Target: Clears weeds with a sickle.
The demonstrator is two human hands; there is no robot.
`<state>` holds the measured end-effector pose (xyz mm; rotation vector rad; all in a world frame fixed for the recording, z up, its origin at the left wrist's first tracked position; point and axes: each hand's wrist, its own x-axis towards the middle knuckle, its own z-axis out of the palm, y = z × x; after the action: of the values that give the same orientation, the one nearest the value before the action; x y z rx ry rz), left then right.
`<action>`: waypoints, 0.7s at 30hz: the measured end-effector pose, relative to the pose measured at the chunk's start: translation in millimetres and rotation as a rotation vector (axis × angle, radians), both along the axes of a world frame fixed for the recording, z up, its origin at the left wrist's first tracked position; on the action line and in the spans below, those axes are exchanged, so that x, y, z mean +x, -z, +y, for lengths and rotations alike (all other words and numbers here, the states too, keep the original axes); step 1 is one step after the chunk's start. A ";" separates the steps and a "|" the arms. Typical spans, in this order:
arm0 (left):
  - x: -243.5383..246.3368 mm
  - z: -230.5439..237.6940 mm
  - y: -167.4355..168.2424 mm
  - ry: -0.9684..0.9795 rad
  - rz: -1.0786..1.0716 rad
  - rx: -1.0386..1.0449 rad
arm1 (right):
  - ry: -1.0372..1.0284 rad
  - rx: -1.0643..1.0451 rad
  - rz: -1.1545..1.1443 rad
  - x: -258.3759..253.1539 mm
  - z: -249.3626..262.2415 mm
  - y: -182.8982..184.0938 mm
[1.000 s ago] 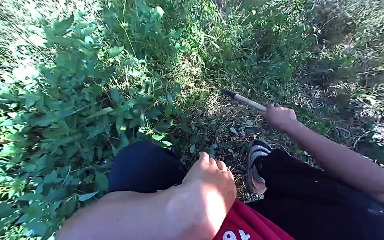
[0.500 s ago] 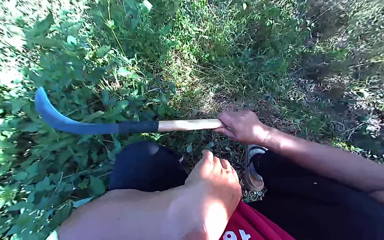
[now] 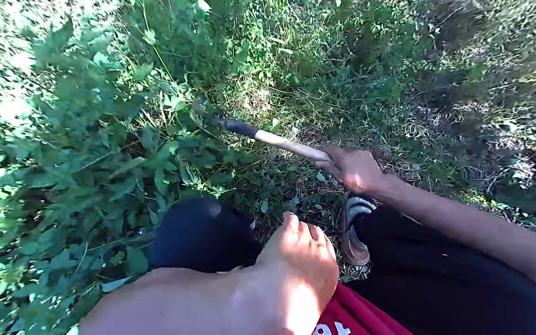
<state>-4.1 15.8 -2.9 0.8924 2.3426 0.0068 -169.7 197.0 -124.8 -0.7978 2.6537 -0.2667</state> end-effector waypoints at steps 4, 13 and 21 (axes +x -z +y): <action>-8.0 1.5 -2.8 -0.030 -0.083 -0.023 | -0.388 -0.286 0.228 1.3 -1.7 14.4; 0.8 -9.1 -3.2 -0.060 -0.139 -0.067 | 0.448 0.526 -0.039 -70.8 84.3 53.0; -4.8 -4.8 -7.8 0.034 -0.065 -0.047 | 0.144 0.246 -0.036 -23.6 23.2 11.2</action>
<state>-9.0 11.0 4.9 0.8957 2.2586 -0.0327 -193.2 220.2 -136.0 -0.5204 2.6459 0.0108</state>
